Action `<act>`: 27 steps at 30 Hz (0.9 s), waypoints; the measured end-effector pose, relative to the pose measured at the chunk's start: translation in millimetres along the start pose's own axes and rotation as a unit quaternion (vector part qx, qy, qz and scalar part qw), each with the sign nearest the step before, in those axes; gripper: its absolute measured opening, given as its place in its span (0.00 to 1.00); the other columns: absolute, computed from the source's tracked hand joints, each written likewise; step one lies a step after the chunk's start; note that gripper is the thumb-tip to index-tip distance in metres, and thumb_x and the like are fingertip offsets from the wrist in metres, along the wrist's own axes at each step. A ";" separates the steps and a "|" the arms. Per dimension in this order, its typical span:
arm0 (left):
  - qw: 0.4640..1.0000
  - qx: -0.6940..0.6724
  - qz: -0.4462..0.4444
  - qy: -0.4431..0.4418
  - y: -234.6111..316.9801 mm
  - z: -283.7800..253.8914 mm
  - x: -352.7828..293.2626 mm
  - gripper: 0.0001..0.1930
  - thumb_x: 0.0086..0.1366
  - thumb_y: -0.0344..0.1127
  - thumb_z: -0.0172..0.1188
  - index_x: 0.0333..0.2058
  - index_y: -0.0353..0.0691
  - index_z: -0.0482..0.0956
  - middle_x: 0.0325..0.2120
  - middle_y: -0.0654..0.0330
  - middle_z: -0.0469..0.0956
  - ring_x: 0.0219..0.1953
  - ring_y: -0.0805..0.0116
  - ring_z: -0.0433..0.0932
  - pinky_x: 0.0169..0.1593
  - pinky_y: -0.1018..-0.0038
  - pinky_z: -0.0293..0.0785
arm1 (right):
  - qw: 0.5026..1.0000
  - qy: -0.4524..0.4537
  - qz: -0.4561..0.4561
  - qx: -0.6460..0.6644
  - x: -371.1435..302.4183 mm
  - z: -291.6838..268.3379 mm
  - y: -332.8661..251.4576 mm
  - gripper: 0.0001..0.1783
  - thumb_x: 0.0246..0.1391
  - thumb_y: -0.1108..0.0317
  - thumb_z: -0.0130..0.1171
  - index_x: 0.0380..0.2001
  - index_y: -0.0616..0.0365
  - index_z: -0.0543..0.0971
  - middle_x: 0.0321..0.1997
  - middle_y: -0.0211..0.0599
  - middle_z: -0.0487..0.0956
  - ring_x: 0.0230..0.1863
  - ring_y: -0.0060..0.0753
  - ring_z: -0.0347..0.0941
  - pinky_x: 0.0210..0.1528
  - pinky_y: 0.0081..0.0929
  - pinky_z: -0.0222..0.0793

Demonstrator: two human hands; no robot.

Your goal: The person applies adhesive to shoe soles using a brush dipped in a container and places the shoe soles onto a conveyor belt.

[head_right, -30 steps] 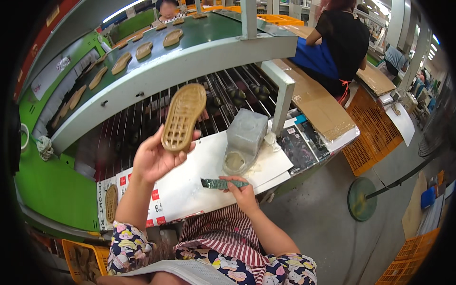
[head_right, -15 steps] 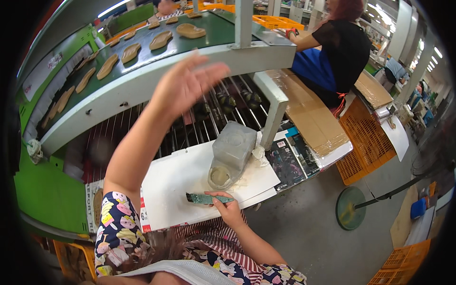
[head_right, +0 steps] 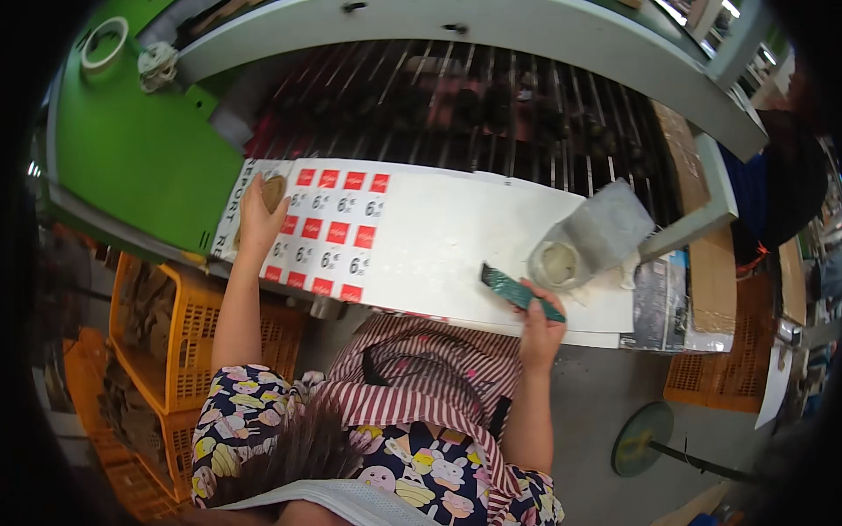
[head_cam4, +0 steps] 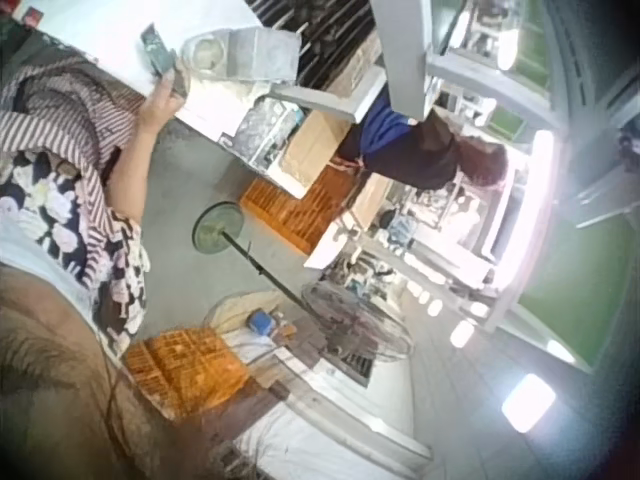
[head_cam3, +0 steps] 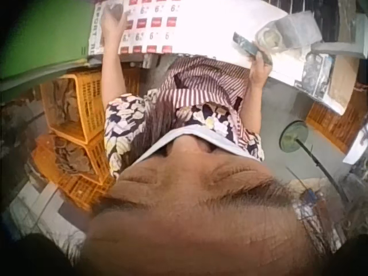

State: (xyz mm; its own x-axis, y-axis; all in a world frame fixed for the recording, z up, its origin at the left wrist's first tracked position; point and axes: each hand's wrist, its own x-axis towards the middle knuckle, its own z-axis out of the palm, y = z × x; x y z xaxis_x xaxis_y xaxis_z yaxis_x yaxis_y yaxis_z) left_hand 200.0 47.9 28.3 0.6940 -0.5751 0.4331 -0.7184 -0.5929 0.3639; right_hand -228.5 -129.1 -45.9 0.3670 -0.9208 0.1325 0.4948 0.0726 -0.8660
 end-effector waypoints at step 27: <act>0.948 -0.168 0.150 -0.223 96.3 35.2 -60.3 0.39 0.45 0.37 0.66 0.54 0.27 0.60 0.44 0.42 0.68 0.48 0.47 0.68 0.53 0.62 0.65 | 0.999 0.036 -0.016 0.000 -4.5 14.1 -2.3 0.13 0.56 0.73 0.49 0.44 0.66 0.69 0.49 0.55 0.72 0.38 0.35 0.74 0.42 0.28 0.72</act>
State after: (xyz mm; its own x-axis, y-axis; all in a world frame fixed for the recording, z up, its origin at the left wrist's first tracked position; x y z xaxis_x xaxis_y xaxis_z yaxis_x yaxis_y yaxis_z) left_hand 90.6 5.7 8.2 0.3533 -0.9152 0.1938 -0.8090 -0.1948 0.5545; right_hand -220.2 -119.7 -37.7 0.2926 -0.9480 0.1254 0.5054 0.0420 -0.8619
